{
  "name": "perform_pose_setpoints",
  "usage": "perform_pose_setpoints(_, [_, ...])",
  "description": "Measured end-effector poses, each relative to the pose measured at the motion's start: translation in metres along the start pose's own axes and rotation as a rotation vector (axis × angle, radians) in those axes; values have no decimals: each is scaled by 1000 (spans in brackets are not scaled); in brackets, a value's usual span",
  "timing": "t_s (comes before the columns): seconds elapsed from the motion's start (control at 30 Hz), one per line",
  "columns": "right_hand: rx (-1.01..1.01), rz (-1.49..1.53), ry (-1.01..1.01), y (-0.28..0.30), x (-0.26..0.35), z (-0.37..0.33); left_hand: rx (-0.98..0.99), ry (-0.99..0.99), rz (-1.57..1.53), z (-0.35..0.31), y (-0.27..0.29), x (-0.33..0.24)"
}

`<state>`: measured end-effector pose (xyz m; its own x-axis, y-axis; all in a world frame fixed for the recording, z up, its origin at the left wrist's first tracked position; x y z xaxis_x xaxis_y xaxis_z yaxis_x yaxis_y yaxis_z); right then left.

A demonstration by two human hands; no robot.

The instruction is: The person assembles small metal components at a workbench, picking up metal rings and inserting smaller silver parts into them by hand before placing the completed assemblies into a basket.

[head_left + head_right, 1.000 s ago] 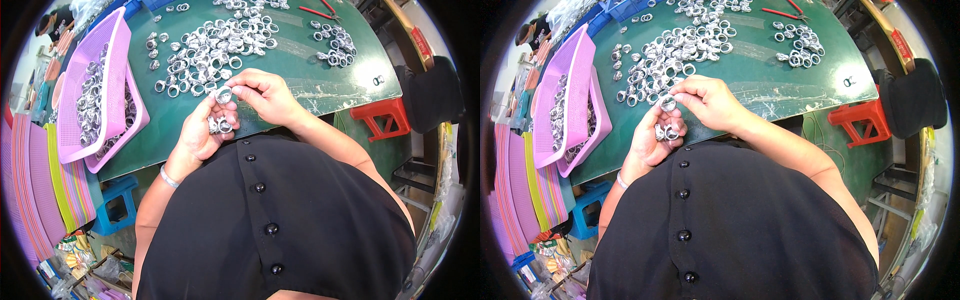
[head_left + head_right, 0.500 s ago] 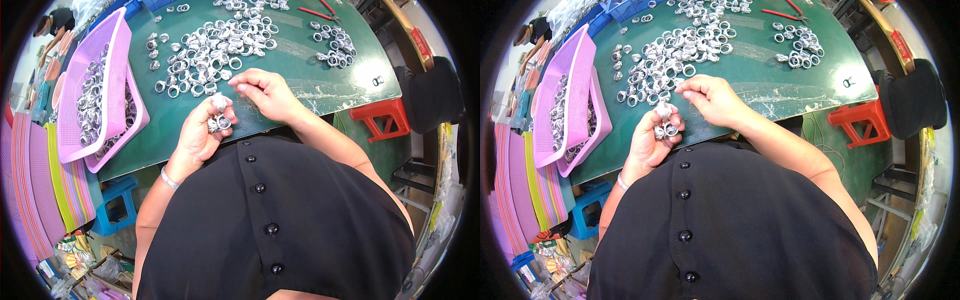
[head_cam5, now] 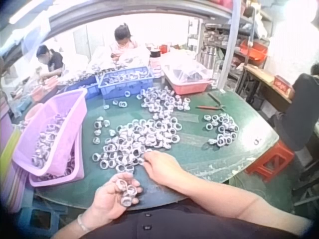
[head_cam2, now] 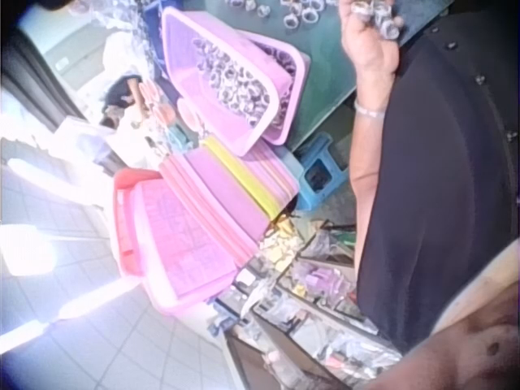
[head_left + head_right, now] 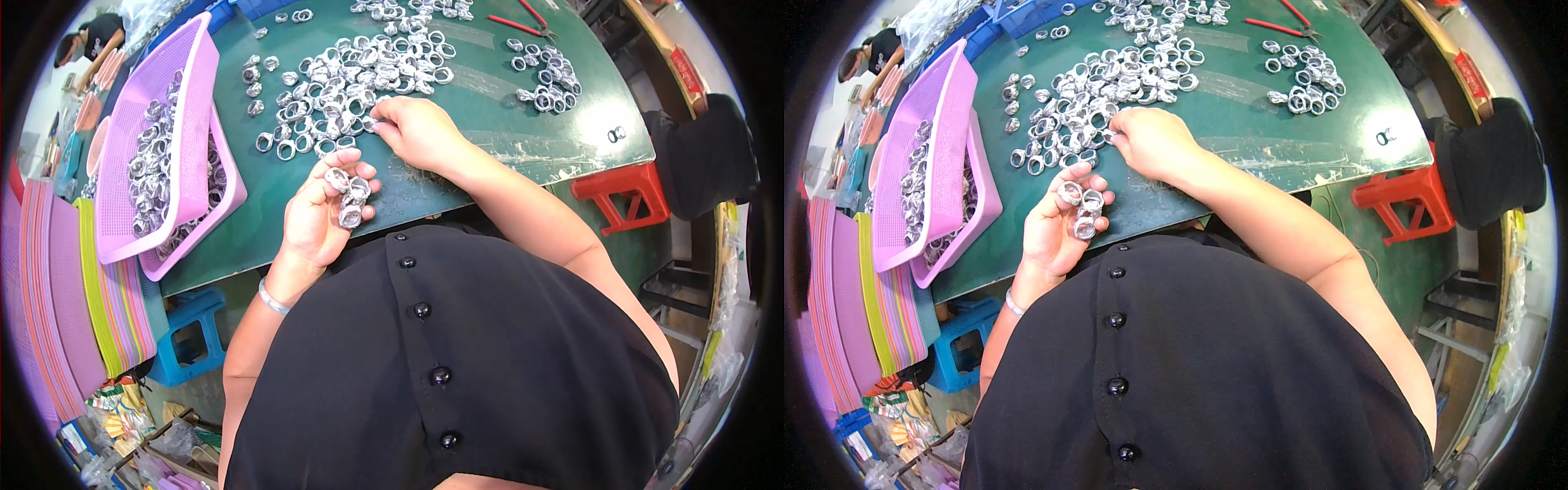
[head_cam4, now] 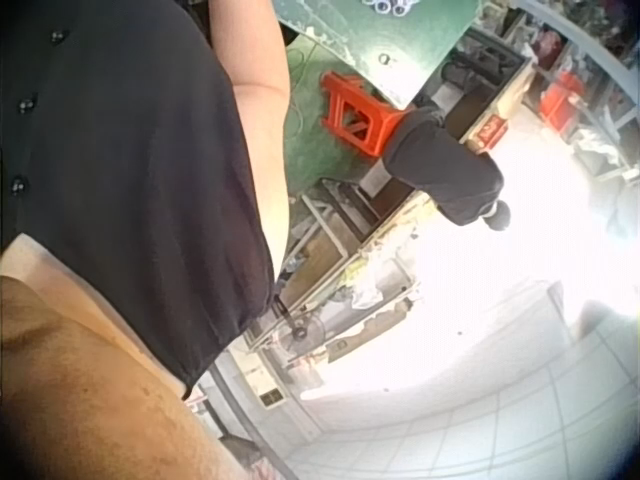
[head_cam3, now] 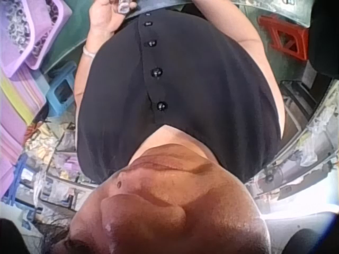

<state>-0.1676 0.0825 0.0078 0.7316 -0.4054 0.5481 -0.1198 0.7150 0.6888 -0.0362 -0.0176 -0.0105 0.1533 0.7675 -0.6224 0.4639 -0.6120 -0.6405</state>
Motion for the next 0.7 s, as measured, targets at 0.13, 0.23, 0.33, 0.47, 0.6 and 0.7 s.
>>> perform_pose_setpoints(0.13, [18, 186, -100, 3, -5, 2, 110, 135, -142, -1, -1, -2])
perform_pose_setpoints(0.23, [138, 496, -330, 3, -10, -2, 108, 110, -167, 0, 1, -3])
perform_pose_setpoints(0.33, [232, 785, -552, 8, -4, -9, 14, 84, -125, 3, 9, -1])
perform_pose_setpoints(0.47, [300, 1016, -651, 9, -2, -16, -54, 65, -92, 2, 4, -5])
perform_pose_setpoints(0.6, [313, 1076, -652, 11, 3, -20, -154, -7, 94, 1, 0, -7])
perform_pose_setpoints(0.7, [321, 1079, -644, 14, 7, -23, -179, -23, 130, -1, -2, -7])
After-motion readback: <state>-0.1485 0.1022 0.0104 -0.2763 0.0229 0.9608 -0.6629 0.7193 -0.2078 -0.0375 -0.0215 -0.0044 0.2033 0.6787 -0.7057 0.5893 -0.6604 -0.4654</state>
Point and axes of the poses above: each hand's wrist, its own z-axis towards the middle knuckle, its own y-axis out of the back of the hand, x = y × z, the point moved 4 cm from there along z, towards the middle knuckle, and after that the axes turned 13 degrees about -x, right-handed, at the moved point
